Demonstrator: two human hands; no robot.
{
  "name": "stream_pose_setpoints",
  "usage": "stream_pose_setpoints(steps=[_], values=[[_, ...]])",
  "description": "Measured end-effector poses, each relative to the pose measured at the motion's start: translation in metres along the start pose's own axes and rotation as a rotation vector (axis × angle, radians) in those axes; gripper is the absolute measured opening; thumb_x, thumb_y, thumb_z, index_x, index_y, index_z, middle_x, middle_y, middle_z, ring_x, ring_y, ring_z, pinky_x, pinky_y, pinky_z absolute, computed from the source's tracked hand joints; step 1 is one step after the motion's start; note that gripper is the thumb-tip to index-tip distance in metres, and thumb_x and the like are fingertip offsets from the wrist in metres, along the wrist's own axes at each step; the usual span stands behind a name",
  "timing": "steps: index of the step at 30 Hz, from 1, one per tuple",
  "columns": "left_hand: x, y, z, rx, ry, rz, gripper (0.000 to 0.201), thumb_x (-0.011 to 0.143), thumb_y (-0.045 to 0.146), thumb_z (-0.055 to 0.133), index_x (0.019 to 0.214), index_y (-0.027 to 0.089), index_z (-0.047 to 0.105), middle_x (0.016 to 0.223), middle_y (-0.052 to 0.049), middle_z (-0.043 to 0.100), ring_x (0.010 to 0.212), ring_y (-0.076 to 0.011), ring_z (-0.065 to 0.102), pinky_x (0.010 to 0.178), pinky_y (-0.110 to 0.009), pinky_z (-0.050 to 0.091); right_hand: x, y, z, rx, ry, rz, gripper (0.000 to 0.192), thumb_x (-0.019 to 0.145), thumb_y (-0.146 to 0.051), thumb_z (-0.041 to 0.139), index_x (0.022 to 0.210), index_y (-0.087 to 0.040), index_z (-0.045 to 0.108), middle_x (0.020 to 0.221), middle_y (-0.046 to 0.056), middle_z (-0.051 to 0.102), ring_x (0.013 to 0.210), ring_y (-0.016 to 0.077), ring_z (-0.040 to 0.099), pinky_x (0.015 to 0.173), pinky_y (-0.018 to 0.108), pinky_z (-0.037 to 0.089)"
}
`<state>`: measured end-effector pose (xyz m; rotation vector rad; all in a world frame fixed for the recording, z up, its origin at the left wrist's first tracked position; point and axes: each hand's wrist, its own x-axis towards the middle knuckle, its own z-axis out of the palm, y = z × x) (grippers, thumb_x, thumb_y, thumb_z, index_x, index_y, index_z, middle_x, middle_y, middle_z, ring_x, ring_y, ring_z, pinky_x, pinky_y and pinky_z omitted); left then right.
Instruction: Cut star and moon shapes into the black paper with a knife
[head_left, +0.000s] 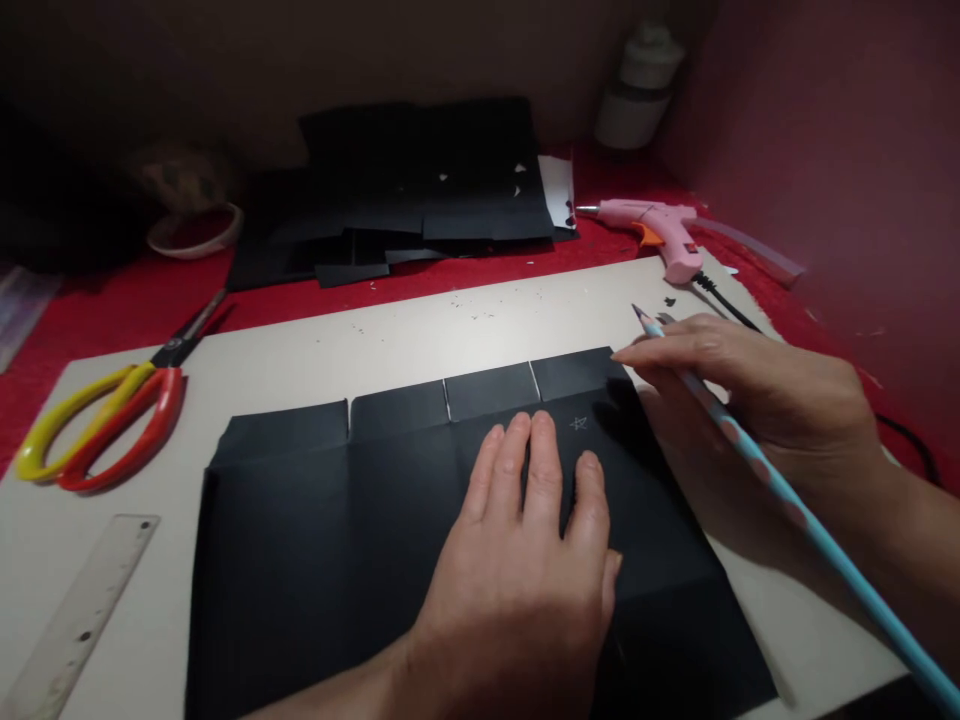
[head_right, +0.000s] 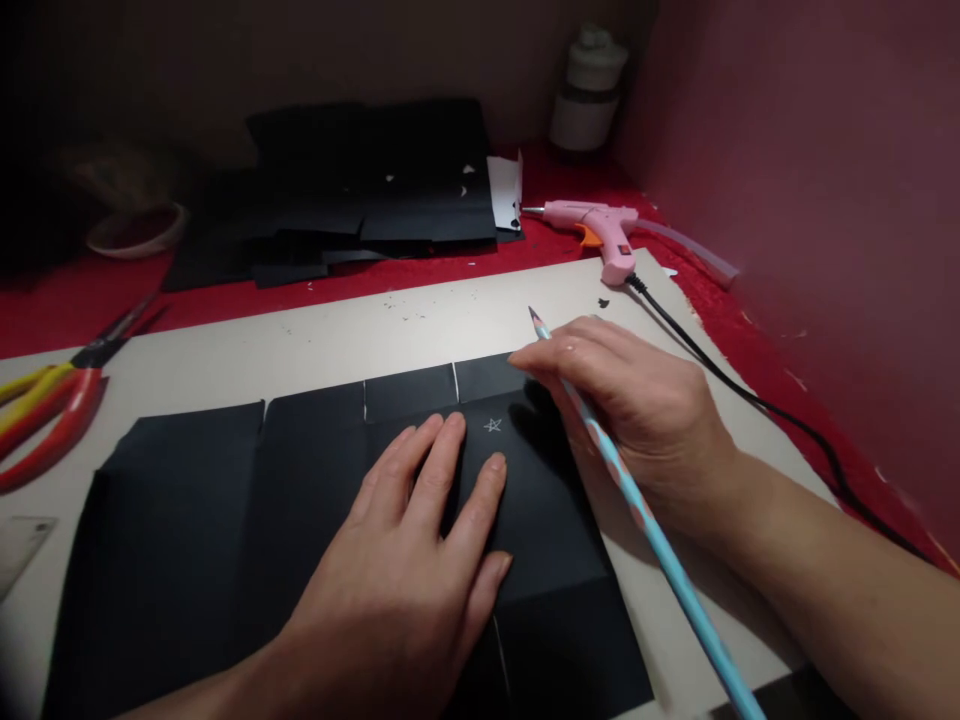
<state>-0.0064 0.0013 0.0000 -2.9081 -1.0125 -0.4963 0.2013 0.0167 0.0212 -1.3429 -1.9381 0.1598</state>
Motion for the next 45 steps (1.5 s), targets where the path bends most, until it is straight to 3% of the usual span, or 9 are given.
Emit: stream_pose_setpoints(steps=[5,7,12,18,23,28,32,38,45], values=[[0.0,0.0,0.0,0.006,-0.022,0.006,0.043,0.095,0.035,0.057,0.126,0.008,0.07,0.134,-0.036,0.059,0.129,-0.0453,0.057,0.1,-0.059,0.052,0.008,0.03,-0.02,-0.338,-0.204,-0.223,0.029,0.102,-0.018,0.043,0.113,-0.02,0.07,0.111,0.012,0.076,0.113,0.0264,0.061,0.092,0.043,0.052],[0.0,0.0,-0.001,0.009,-0.023,0.01,0.043,0.095,0.034,0.057,0.126,0.007,0.07,0.133,-0.036,0.06,0.129,-0.0453,0.058,0.1,-0.059,0.052,0.007,0.04,-0.02,-0.398,-0.321,-0.203,0.035,0.102,-0.015,0.04,0.118,-0.019,0.071,0.12,0.013,0.075,0.122,0.0294,0.06,0.096,0.047,0.051],[0.001,0.001,-0.003,0.029,-0.002,0.018,0.041,0.094,0.031,0.058,0.123,0.007,0.072,0.13,-0.034,0.063,0.125,-0.0444,0.061,0.098,-0.057,0.055,0.005,0.046,-0.016,-0.403,-0.321,-0.129,0.041,0.098,-0.012,0.045,0.131,-0.022,0.067,0.134,0.012,0.07,0.129,0.0317,0.058,0.104,0.053,0.048],[0.0,-0.002,-0.001,0.067,0.015,0.024,0.04,0.092,0.032,0.058,0.122,0.008,0.073,0.129,-0.032,0.065,0.123,-0.0431,0.063,0.097,-0.055,0.055,0.01,0.033,-0.034,-0.429,-0.069,0.122,0.037,0.097,-0.018,0.052,0.132,-0.016,0.064,0.119,0.017,0.074,0.108,0.0272,0.066,0.09,0.043,0.055],[-0.001,-0.004,0.001,0.081,0.042,0.037,0.04,0.093,0.032,0.057,0.12,0.008,0.074,0.128,-0.031,0.066,0.12,-0.0435,0.065,0.095,-0.055,0.057,0.011,0.034,-0.039,-0.419,-0.084,0.222,0.022,0.096,-0.022,0.055,0.104,-0.019,0.075,0.097,0.014,0.078,0.086,0.0233,0.072,0.075,0.036,0.056],[-0.001,-0.003,0.001,0.07,0.038,0.024,0.039,0.093,0.029,0.057,0.121,0.008,0.073,0.128,-0.032,0.065,0.12,-0.0442,0.064,0.095,-0.056,0.057,0.011,0.035,-0.04,-0.419,-0.063,0.259,0.022,0.093,-0.017,0.053,0.099,-0.016,0.075,0.104,0.015,0.078,0.092,0.0226,0.073,0.08,0.035,0.056],[0.0,-0.001,0.0,0.056,0.005,0.014,0.041,0.094,0.027,0.056,0.126,0.007,0.071,0.131,-0.032,0.063,0.123,-0.0455,0.062,0.097,-0.058,0.055,0.006,0.03,-0.034,-0.444,-0.141,0.245,0.021,0.095,-0.022,0.053,0.1,-0.017,0.073,0.097,0.012,0.079,0.078,0.0182,0.07,0.068,0.03,0.051],[0.0,-0.001,-0.002,0.052,-0.009,0.025,0.041,0.094,0.027,0.055,0.127,0.005,0.069,0.131,-0.033,0.062,0.125,-0.0461,0.06,0.098,-0.059,0.054,-0.001,0.017,-0.021,-0.575,-0.271,0.152,0.025,0.098,-0.024,0.049,0.107,-0.016,0.07,0.107,0.015,0.076,0.092,0.0251,0.069,0.06,0.032,0.041],[-0.001,-0.001,-0.003,0.053,-0.027,0.019,0.043,0.094,0.029,0.057,0.128,0.005,0.068,0.133,-0.033,0.061,0.126,-0.0462,0.059,0.099,-0.059,0.054,-0.002,0.018,-0.019,-0.655,-0.352,0.15,0.03,0.101,-0.027,0.042,0.113,-0.016,0.067,0.103,0.011,0.074,0.088,0.0232,0.067,0.055,0.031,0.031]])
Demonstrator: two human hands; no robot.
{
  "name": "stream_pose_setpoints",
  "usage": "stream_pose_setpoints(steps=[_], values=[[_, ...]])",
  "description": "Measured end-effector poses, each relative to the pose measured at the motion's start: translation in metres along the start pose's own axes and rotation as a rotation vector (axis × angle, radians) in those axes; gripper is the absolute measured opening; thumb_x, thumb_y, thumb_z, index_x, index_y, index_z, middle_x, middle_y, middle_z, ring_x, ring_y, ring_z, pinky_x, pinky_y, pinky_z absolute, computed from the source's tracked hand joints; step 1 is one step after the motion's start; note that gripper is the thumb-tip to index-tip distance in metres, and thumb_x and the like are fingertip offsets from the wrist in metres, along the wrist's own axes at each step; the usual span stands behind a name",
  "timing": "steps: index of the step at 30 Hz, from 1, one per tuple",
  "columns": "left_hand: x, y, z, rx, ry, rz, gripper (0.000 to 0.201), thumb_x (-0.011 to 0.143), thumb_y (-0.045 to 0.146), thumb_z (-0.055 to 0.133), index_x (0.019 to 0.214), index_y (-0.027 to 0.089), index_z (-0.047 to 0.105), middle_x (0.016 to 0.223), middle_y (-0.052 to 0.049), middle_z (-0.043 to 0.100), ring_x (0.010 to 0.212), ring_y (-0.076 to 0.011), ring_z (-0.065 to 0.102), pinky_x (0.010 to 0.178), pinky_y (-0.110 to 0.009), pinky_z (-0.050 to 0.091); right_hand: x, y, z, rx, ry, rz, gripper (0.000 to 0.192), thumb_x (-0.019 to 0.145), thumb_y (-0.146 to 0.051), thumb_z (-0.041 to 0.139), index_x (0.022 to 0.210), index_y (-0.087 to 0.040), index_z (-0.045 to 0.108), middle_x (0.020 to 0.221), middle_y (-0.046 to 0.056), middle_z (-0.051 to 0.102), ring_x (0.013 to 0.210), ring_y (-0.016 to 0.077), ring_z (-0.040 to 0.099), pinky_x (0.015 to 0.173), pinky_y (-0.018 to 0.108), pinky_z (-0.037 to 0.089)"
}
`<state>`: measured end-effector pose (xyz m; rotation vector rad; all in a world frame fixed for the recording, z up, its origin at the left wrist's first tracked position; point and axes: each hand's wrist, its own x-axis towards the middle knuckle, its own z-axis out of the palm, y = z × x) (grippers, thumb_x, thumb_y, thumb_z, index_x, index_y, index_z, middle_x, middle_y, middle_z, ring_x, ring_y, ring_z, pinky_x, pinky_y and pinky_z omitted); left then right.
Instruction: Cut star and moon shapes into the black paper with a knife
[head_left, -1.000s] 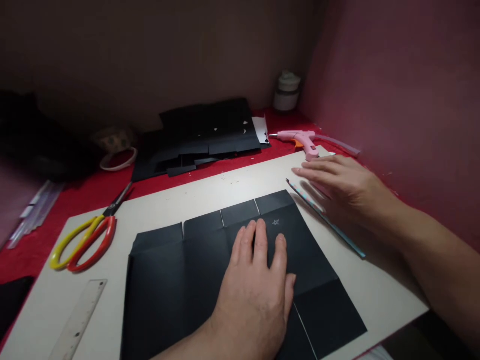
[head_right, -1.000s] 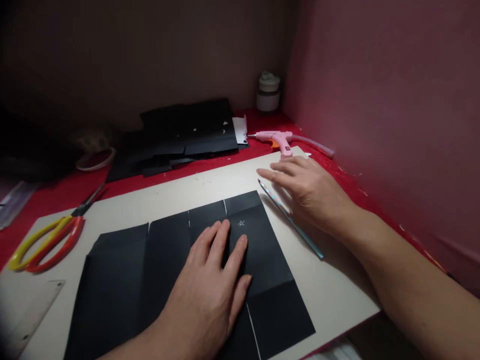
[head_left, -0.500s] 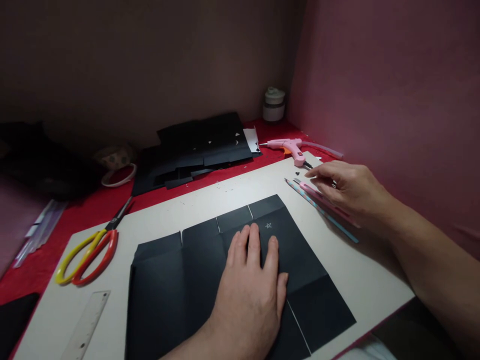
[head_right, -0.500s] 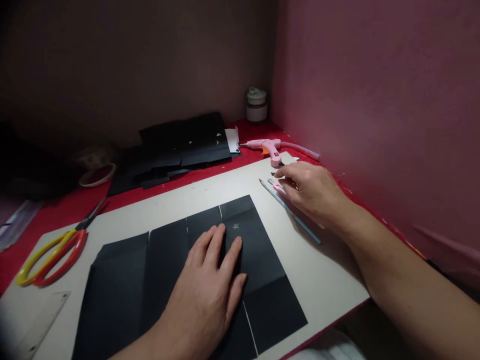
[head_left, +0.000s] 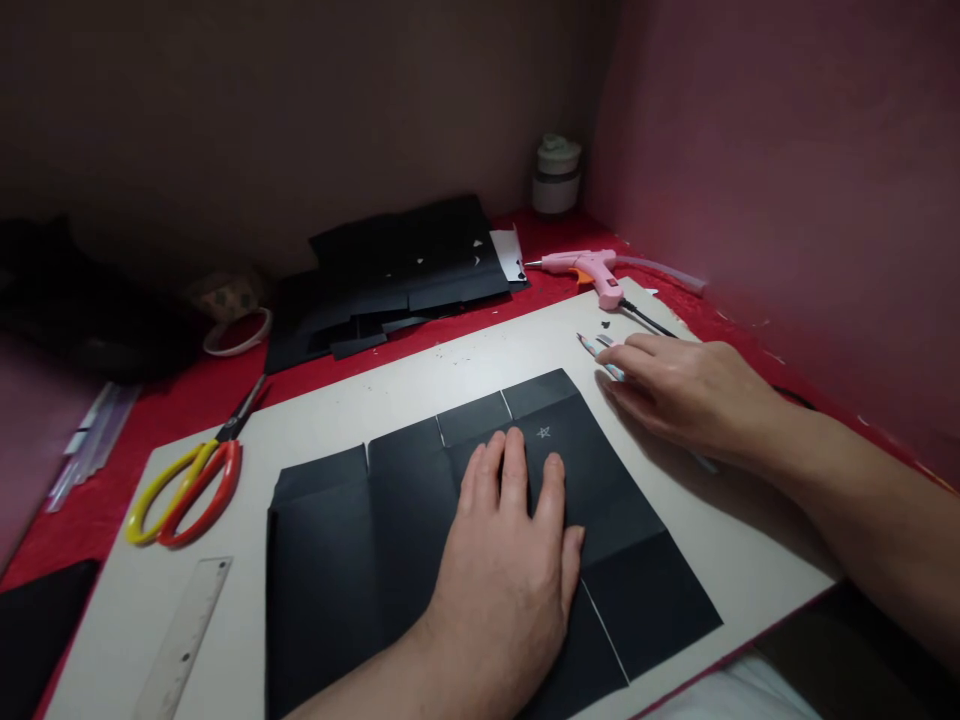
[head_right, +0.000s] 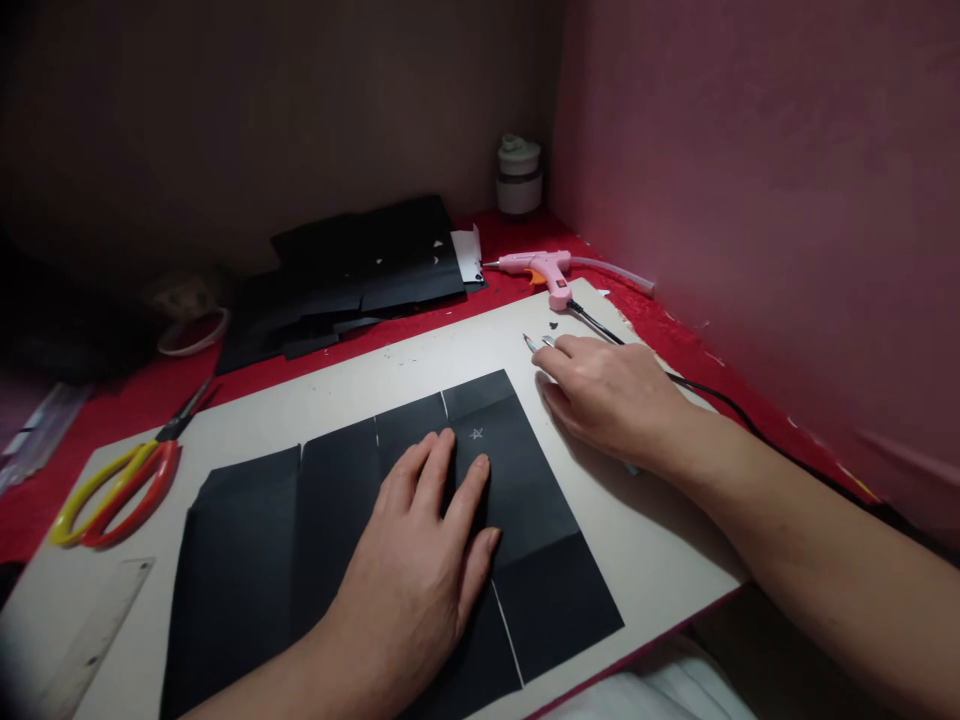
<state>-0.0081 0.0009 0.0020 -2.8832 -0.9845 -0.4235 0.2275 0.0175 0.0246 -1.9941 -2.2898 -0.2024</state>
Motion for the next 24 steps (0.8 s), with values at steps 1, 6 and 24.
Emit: stream_pose_setpoints(steps=[1,6,24], values=[[0.0,0.0,0.0,0.001,-0.005,-0.002,0.043,0.094,0.029,0.057,0.128,0.005,0.068,0.133,-0.033,0.061,0.126,-0.0461,0.059,0.099,-0.059,0.054,0.0,-0.001,0.001,-0.012,-0.012,-0.001,0.031,0.101,-0.026,0.041,0.114,-0.016,0.067,0.102,0.011,0.073,0.087,0.0233,0.067,0.054,0.031,0.029],[0.0,0.0,-0.001,-0.002,-0.008,0.002,0.042,0.094,0.028,0.056,0.127,0.004,0.068,0.132,-0.034,0.061,0.126,-0.0467,0.059,0.1,-0.059,0.053,0.001,-0.006,0.004,-0.051,-0.081,0.007,0.035,0.093,-0.017,0.041,0.113,-0.018,0.07,0.094,0.012,0.069,0.067,0.0188,0.059,0.052,0.03,0.019],[0.001,0.001,0.001,0.01,0.018,0.003,0.043,0.092,0.029,0.059,0.126,0.005,0.07,0.13,-0.033,0.063,0.124,-0.0459,0.06,0.099,-0.058,0.054,0.002,-0.002,-0.002,0.633,0.175,0.179,0.027,0.079,-0.022,0.058,0.095,-0.018,0.079,0.074,0.004,0.057,0.059,0.0133,0.048,0.057,0.031,0.037]])
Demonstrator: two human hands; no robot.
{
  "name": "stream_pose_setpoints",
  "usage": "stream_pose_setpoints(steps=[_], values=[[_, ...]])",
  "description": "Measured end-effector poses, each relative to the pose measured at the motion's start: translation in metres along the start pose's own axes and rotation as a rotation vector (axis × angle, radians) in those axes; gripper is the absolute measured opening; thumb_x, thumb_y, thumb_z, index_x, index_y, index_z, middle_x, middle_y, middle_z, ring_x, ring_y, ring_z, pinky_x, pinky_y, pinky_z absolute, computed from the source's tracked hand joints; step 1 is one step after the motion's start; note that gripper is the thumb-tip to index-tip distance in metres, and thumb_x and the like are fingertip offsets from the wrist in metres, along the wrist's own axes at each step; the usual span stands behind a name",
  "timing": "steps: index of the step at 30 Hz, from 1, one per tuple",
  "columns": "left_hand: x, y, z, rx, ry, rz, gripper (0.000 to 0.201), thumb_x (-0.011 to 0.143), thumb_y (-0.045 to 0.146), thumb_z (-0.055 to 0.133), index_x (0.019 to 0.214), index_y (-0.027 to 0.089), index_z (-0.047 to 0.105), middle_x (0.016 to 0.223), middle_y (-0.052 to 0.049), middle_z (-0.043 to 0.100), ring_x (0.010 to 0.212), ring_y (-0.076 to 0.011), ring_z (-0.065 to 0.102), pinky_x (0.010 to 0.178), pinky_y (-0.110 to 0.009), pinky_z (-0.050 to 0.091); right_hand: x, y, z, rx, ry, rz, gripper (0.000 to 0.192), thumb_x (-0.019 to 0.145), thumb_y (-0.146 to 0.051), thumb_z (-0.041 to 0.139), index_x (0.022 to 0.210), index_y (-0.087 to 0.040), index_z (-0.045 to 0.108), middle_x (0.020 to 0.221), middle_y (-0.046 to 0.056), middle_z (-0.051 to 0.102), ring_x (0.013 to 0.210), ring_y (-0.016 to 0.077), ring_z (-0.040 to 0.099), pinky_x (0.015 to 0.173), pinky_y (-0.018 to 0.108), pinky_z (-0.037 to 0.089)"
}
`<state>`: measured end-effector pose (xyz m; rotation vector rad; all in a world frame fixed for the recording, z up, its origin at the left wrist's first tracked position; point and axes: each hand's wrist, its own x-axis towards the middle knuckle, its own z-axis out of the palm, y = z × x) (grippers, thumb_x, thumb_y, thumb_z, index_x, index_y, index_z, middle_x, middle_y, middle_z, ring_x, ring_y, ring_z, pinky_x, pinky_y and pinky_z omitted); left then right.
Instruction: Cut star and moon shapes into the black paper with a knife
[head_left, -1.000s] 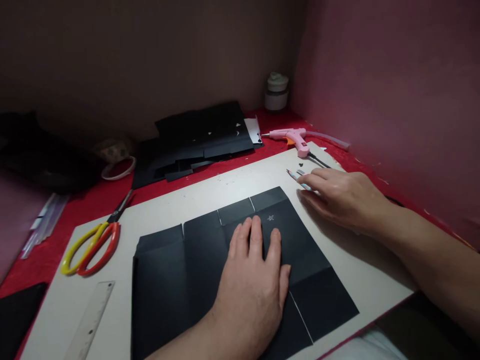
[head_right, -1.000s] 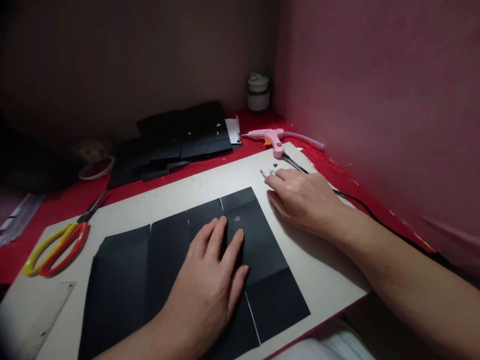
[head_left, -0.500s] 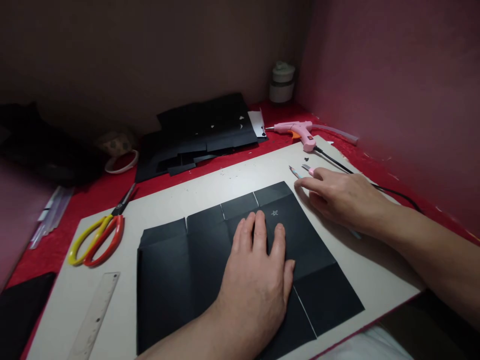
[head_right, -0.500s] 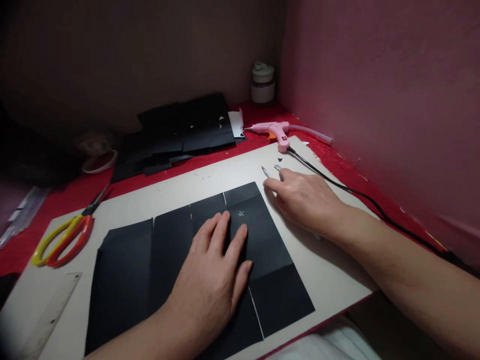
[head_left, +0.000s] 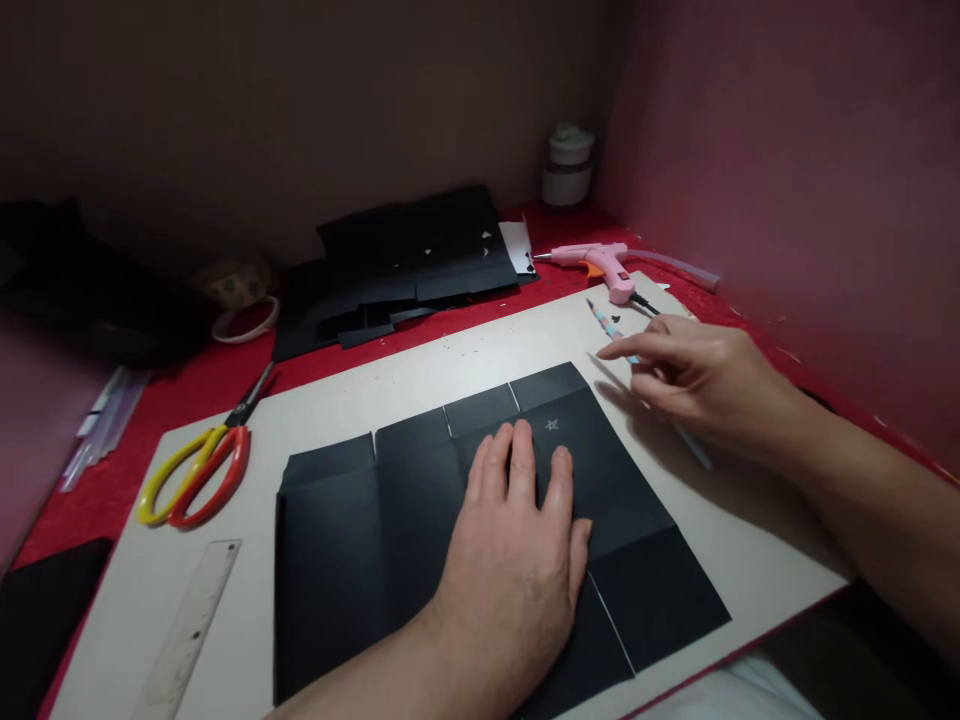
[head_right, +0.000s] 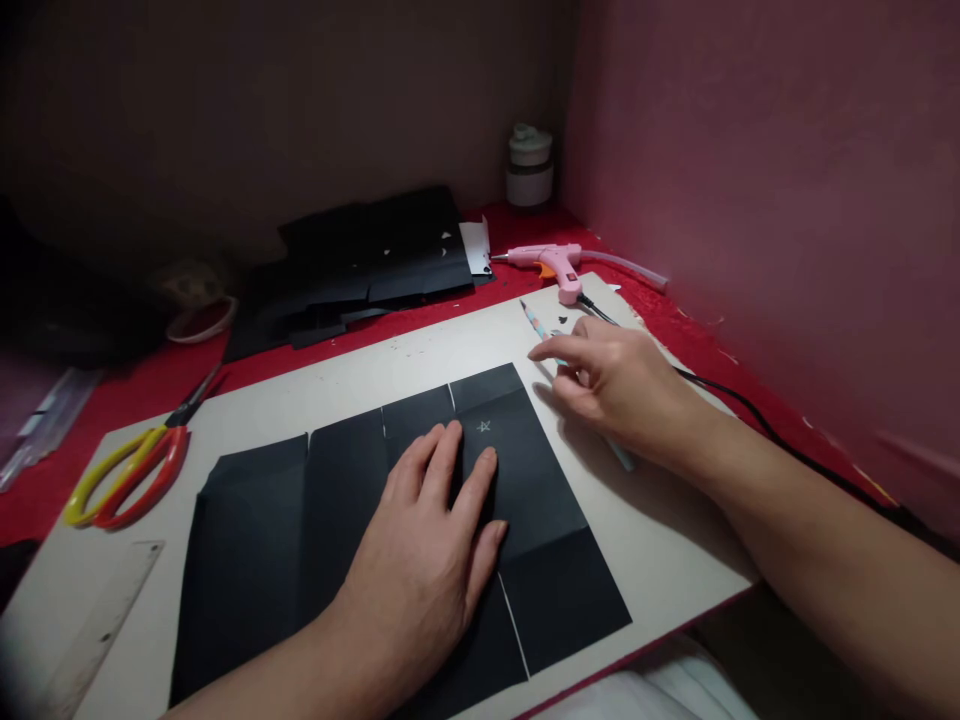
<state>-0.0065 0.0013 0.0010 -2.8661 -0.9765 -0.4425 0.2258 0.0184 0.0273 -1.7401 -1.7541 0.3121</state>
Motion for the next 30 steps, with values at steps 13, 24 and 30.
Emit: stream_pose_setpoints(steps=[13,24,30], values=[[-0.002,-0.001,-0.002,-0.034,-0.026,-0.012,0.042,0.094,0.03,0.057,0.129,0.01,0.067,0.132,-0.032,0.062,0.126,-0.0462,0.059,0.099,-0.06,0.053,-0.004,-0.023,-0.008,0.971,0.221,0.1,0.026,0.065,-0.023,0.09,0.082,-0.024,0.07,0.067,-0.001,0.066,0.061,0.016,0.065,0.049,0.028,0.049],[-0.005,0.001,0.001,-0.011,-0.122,-0.006,0.046,0.099,0.032,0.053,0.139,0.011,0.058,0.145,-0.032,0.05,0.137,-0.0494,0.047,0.106,-0.065,0.045,-0.013,-0.011,0.02,0.601,-0.056,0.049,0.018,0.096,-0.04,0.061,0.1,-0.027,0.072,0.096,0.002,0.078,0.092,0.019,0.073,0.081,0.032,0.055],[0.016,-0.005,-0.019,0.037,-0.34,0.029,0.064,0.09,0.05,0.069,0.139,0.011,0.057,0.153,-0.033,0.041,0.127,-0.0503,0.053,0.095,-0.063,0.051,-0.014,-0.009,0.026,0.427,-0.119,-0.054,0.017,0.093,-0.036,0.061,0.099,-0.025,0.072,0.097,0.004,0.076,0.089,0.0194,0.069,0.078,0.03,0.051]])
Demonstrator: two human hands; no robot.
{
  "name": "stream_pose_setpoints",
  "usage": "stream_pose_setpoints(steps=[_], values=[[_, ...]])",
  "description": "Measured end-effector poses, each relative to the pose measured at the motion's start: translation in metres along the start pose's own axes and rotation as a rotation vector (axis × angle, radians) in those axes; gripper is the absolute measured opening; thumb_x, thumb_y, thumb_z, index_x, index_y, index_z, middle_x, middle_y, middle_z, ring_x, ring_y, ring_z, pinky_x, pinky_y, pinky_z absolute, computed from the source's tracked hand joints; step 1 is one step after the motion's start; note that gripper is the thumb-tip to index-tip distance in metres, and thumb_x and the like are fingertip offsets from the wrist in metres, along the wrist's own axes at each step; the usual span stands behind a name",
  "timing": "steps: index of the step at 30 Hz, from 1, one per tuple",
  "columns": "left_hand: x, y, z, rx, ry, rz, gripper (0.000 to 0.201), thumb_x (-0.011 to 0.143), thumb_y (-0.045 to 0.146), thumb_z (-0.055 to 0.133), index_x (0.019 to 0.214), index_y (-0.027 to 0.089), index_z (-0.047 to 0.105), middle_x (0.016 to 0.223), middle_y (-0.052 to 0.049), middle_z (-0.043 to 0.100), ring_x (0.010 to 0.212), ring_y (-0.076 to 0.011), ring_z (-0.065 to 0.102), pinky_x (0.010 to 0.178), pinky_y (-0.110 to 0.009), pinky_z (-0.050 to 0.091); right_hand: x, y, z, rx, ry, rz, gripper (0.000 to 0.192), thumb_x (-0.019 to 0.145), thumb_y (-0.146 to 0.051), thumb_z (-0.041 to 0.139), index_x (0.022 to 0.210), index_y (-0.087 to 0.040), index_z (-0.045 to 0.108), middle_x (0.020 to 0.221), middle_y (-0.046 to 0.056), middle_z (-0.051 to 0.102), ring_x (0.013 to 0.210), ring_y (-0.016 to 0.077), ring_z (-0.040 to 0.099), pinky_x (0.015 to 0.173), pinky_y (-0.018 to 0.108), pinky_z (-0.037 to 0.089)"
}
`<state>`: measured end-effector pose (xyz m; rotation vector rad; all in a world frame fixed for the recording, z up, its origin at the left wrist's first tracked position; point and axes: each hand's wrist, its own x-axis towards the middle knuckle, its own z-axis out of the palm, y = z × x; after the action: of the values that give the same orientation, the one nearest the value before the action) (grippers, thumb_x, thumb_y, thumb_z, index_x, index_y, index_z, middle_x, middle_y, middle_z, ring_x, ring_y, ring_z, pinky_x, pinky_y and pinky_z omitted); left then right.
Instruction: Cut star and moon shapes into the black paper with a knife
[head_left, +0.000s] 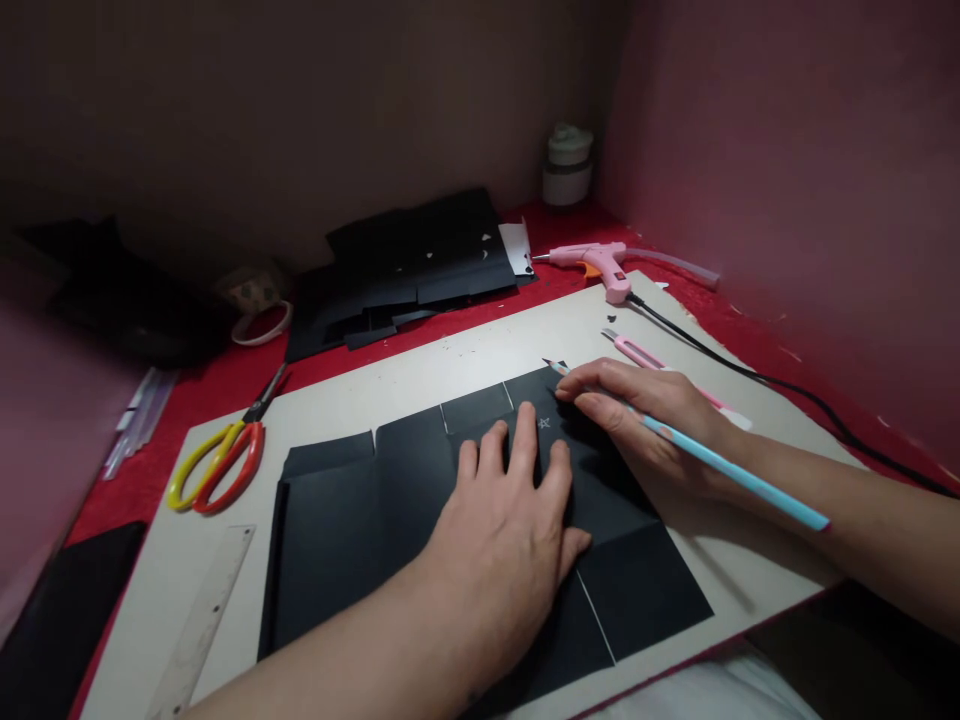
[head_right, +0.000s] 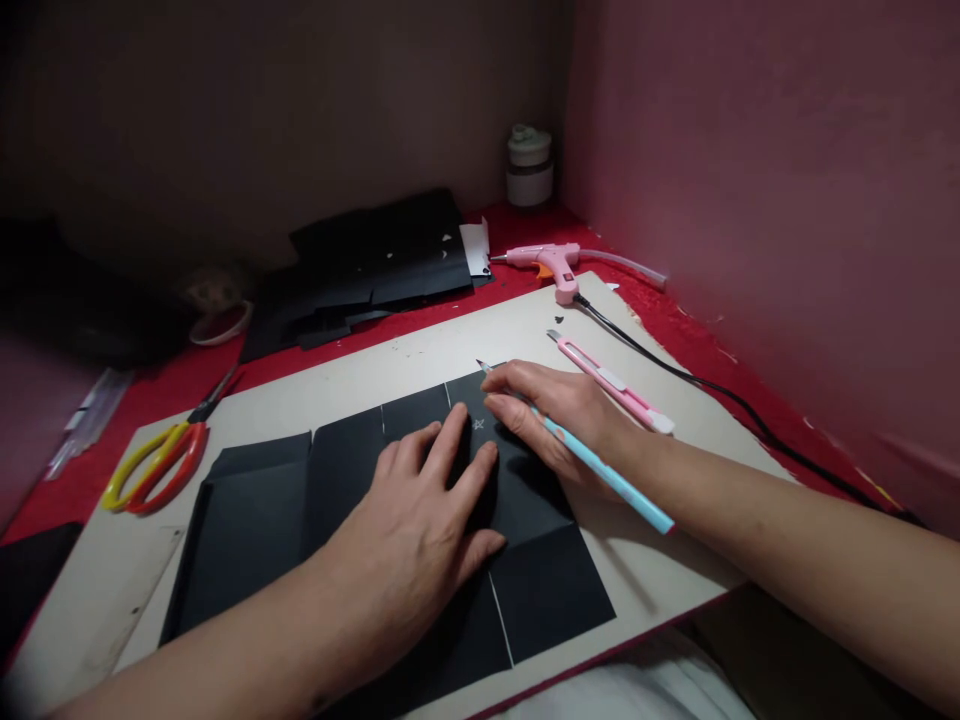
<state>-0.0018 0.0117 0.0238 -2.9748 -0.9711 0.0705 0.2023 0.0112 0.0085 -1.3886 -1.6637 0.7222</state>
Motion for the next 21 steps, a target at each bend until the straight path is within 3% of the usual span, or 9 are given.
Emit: stream_pose_setpoints(steps=[3,7,11,13,16,21], values=[[0.014,-0.007,-0.015,-0.011,-0.097,0.018,0.066,0.086,0.061,0.069,0.134,0.016,0.061,0.15,-0.028,0.048,0.117,-0.0456,0.059,0.09,-0.061,0.052,0.001,0.001,-0.002,0.018,-0.013,0.01,0.019,0.094,-0.037,0.06,0.097,-0.024,0.073,0.094,0.004,0.075,0.086,0.0192,0.068,0.076,0.031,0.05],[0.025,-0.011,-0.018,-0.024,-0.079,0.079,0.067,0.086,0.065,0.066,0.137,0.023,0.058,0.144,-0.026,0.052,0.12,-0.0422,0.057,0.096,-0.055,0.049,0.002,0.001,-0.003,0.104,-0.023,0.051,0.022,0.093,-0.04,0.062,0.088,-0.024,0.076,0.089,0.003,0.076,0.083,0.0183,0.068,0.079,0.032,0.051],[0.024,-0.009,-0.005,-0.016,-0.038,0.087,0.071,0.089,0.068,0.058,0.143,0.022,0.053,0.14,-0.029,0.053,0.123,-0.0422,0.056,0.099,-0.056,0.047,0.0,-0.001,0.001,0.215,0.044,0.148,0.029,0.096,-0.039,0.057,0.115,-0.025,0.073,0.101,0.006,0.079,0.096,0.0208,0.073,0.082,0.033,0.054],[0.021,-0.008,0.003,-0.016,-0.003,0.069,0.072,0.092,0.067,0.053,0.149,0.022,0.047,0.144,-0.031,0.048,0.127,-0.0436,0.053,0.1,-0.059,0.045,-0.001,-0.003,0.002,0.268,0.064,0.188,0.03,0.096,-0.038,0.055,0.118,-0.022,0.07,0.102,0.008,0.079,0.099,0.0226,0.074,0.079,0.033,0.056],[0.017,-0.006,0.014,-0.041,0.078,0.048,0.068,0.095,0.063,0.053,0.149,0.022,0.047,0.147,-0.032,0.046,0.131,-0.044,0.052,0.101,-0.062,0.045,0.0,-0.007,0.002,0.298,0.084,0.228,0.021,0.093,-0.036,0.059,0.102,-0.021,0.071,0.101,0.007,0.078,0.1,0.0231,0.074,0.079,0.034,0.057],[0.013,-0.005,0.02,-0.108,0.154,0.039,0.068,0.092,0.061,0.06,0.147,0.022,0.049,0.147,-0.033,0.046,0.131,-0.0438,0.054,0.101,-0.063,0.046,0.006,-0.006,0.0,0.186,0.148,0.253,0.009,0.08,-0.029,0.072,0.077,-0.021,0.069,0.077,0.002,0.07,0.072,0.0156,0.065,0.062,0.028,0.049]])
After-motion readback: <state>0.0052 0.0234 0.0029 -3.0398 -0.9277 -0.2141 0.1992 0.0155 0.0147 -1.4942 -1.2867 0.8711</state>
